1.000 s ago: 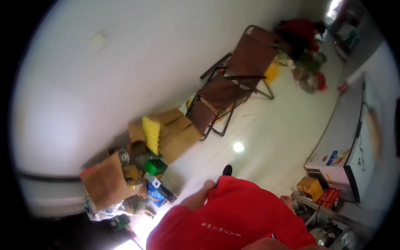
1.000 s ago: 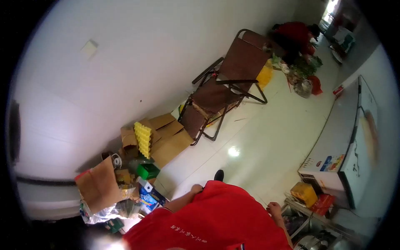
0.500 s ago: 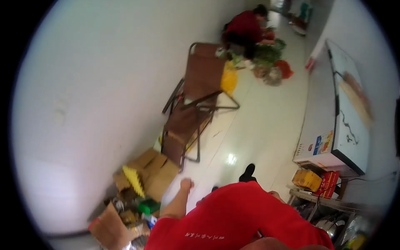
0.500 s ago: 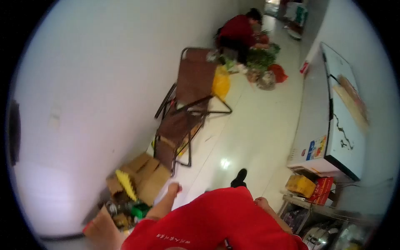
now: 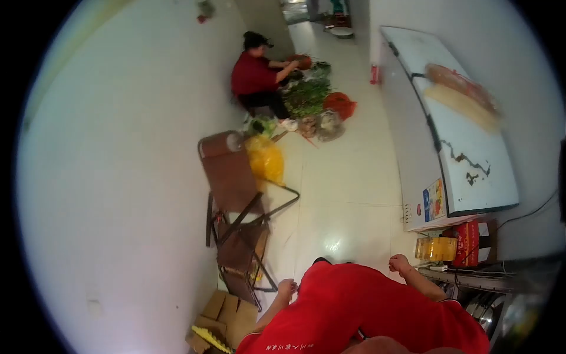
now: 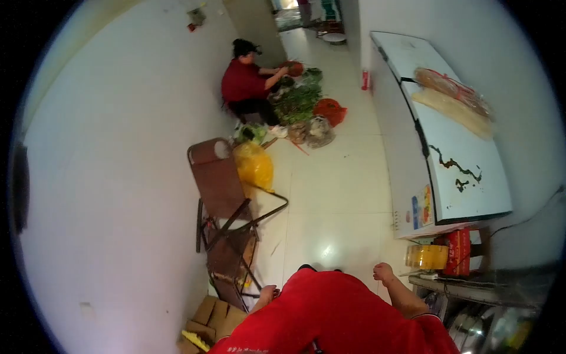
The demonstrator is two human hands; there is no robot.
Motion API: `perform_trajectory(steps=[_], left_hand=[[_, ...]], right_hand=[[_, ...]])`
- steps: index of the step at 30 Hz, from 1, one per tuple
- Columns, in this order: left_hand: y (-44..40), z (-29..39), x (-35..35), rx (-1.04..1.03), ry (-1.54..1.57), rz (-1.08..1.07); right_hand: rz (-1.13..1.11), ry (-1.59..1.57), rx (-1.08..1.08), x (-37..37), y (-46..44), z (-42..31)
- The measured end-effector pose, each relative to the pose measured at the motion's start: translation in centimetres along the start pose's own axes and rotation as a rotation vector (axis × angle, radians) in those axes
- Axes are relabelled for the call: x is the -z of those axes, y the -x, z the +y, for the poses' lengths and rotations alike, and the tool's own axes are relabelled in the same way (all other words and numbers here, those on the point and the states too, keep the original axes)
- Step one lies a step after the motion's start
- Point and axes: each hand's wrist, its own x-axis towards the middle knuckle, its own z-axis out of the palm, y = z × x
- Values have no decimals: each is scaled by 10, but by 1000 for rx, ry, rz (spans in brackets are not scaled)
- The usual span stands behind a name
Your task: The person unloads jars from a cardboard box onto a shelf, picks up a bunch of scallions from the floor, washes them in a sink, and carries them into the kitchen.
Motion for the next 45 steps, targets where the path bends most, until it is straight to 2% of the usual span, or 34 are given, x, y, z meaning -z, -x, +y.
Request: perform_trajectory(steps=[3, 6, 8, 9, 13, 16, 19, 20, 21, 22, 23, 24, 25, 26, 29, 32, 33, 36, 38, 39, 40, 41, 43, 45], left_hand=[[-14, 81, -62, 138, -38, 128], [-76, 100, -75, -423, -793, -249], [-119, 114, -89, -936, -1332, -275], [-134, 126, -100, -965, -1454, -284], [-190, 219, -144, -803, -1651, -382], [-234, 304, -178, -833, -1751, -452], [-272, 395, -219, -877, -2022, -485], [-277, 423, -237, -801, -2045, -466], [-328, 427, -237, -357, -1346, -315], [-345, 449, -262, -208, -872, -278], [-350, 475, -289, -169, -613, -248], [-357, 495, -312, -186, -547, -266], [-365, 509, -333, -208, -494, -284], [-367, 519, -350, -217, -448, -289], [-355, 554, -430, -58, -184, -36], [-366, 547, -461, 4, -220, -180], [-384, 537, -457, -300, -523, -361], [-406, 539, -470, -615, -1255, -433], [-420, 537, -486, -848, -1661, -363], [-413, 548, -497, -901, -1509, -382], [-425, 548, -500, -892, -1469, -359], [-438, 549, -504, -879, -1433, -332], [-454, 560, -519, -865, -1309, -248], [-478, 576, -542, -799, -1415, -235]], right_hand=[[37, -7, -58, 20, -14, -21], [156, 84, -139, 20, -11, -53], [123, 146, -138, 27, -31, -46], [117, 174, -134, 30, -33, -63], [96, 218, -98, 26, -53, -137], [243, -237, 24, 25, -85, -188], [313, -244, 100, 28, -108, -253], [347, -227, 101, 30, -118, -278], [359, -110, 95, 33, -119, -305], [346, -117, 114, 33, -138, -317], [340, -121, 133, 42, -171, -304], [335, -124, 149, 53, -196, -304], [365, 137, 139, 57, -198, -328], [367, 220, 137, 62, -209, -335], [373, 361, 172, 94, -267, -395], [338, 307, 121, 135, -288, -463], [314, 567, 316, 158, -315, -475], [280, 263, 215, 197, -358, -539], [283, 235, 213, 202, -345, -611], [275, 247, 224, 210, -353, -640], [265, 259, 238, 217, -365, -662], [216, 407, 257, 224, -388, -679], [190, 407, 257, 218, -403, -730], [164, 523, 239, 202, -401, -798]])
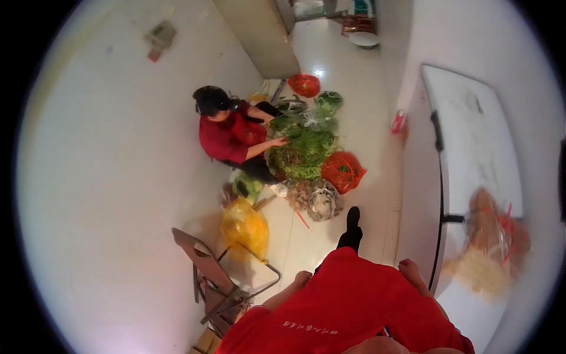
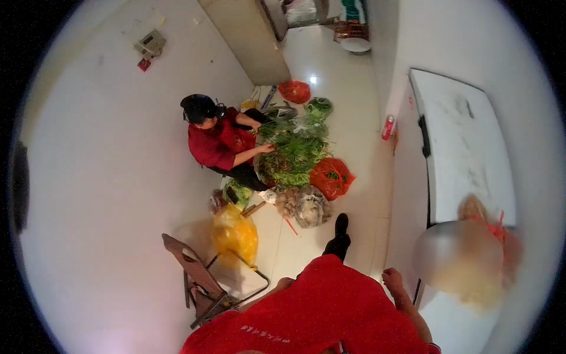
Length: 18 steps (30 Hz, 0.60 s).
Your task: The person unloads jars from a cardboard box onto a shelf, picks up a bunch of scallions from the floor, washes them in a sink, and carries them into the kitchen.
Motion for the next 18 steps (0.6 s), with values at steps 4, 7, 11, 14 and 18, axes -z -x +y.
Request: perform_trajectory(steps=[4, 7, 11, 14, 18], left_hand=[[-81, -18, 11, -224, 76, 261], [-162, -4, 60, 184, -76, -158], [-285, -14, 142, 266, 478, 121], [-362, 23, 243, 747, 1377, 268], [-437, 52, 337, 728, 1479, 426]], right_hand=[[-98, 97, 124, -9, -135, 27], [-153, 104, 145, 17, -182, -13], [-113, 41, 36, 81, -239, -150], [-29, -148, -63, 122, -250, -255], [-105, 44, -66, 155, -316, -303]])
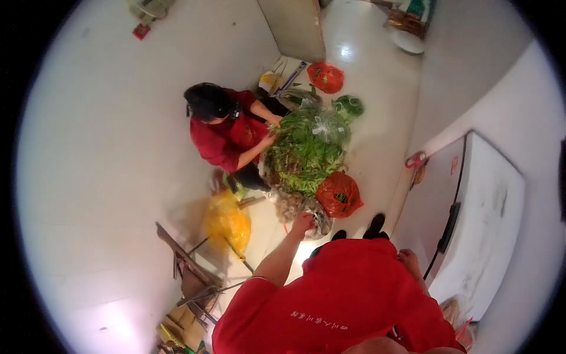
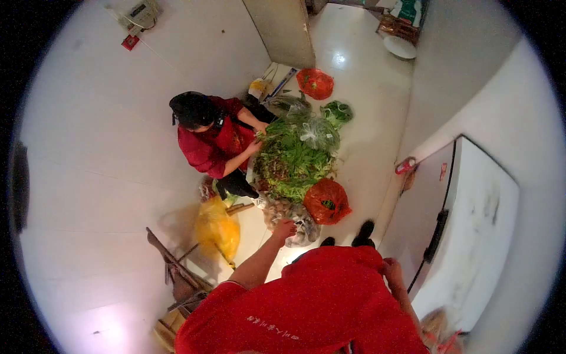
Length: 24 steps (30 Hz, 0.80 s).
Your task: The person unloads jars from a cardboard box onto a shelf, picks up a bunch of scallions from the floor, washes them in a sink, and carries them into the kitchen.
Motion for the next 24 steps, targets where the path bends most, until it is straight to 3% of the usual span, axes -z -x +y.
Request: perform_trajectory(steps=[3, 4, 6, 9, 10, 11, 12, 15, 16, 18, 20, 24], left_hand=[[-22, 18, -19, 16, 36, -2], [-41, 3, -21, 33, 12, 91], [-69, -20, -12, -412, -1668, -49], [-50, -37, -43, -164, -1808, -128], [-53, -58, -49, 82, -1631, -133], [-45, -63, -54, -277, -1751, -289], [-54, -52, -72, -298, -1651, -262], [-64, -42, -123, -315, -1351, -223], [-69, -27, -145, -194, -1134, -144], [-91, 15, -185, 26, -681, 14], [-105, 51, -208, -52, -356, 45], [-170, 84, -226, -47, -411, 72]], right_hand=[[-74, 205, 116, 27, -57, -1], [-88, 244, 127, 28, -92, 15], [-100, 383, 90, 50, -133, -19], [-123, 165, 159, 95, -211, -51], [-117, 135, 167, 114, -219, -70], [-109, 106, 186, 134, -229, -101], [-98, 78, 211, 150, -248, -132], [-133, 177, 218, 185, -296, -179], [-129, 287, 303, 191, -321, -182], [-203, 354, 260, 200, -359, -202], [-329, 281, 143, 200, -367, -251], [-398, 566, 385, 194, -415, -313]])
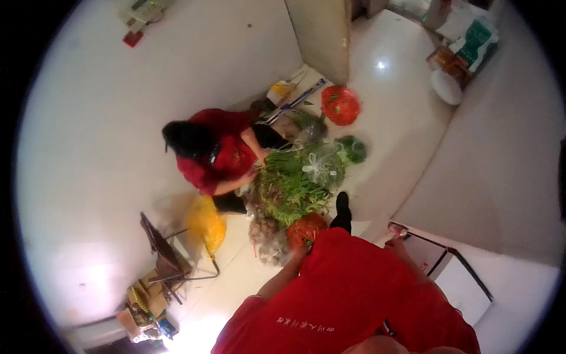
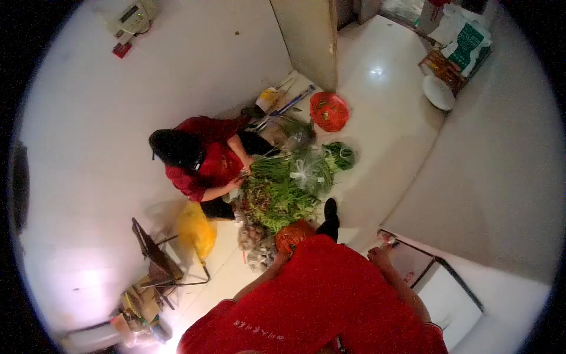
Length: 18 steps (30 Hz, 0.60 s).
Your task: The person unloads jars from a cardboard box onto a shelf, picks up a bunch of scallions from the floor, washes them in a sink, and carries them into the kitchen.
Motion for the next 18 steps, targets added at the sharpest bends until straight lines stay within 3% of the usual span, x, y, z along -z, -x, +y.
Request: perform_trajectory(steps=[3, 7, 8, 10, 13, 15, 18], left_hand=[[-58, 17, 11, -68, -190, 18], [-122, 44, 40, -161, -482, 74], [-134, 53, 46, -174, -522, 85], [-159, 70, 56, -176, -443, 152], [-192, 93, 59, -211, -182, 316], [-212, 105, 50, -266, -37, 426], [-218, 160, 52, -207, -623, 338]], right_hand=[[10, -199, -20, 38, -44, 10], [2, 76, -180, 120, -76, -45], [37, -6, -202, 140, -79, -59], [93, -175, -241, 171, -87, -85], [14, -110, -265, 202, -127, -80], [-34, 94, -182, 217, -150, -80], [-41, 155, -146, 245, -198, -99]])
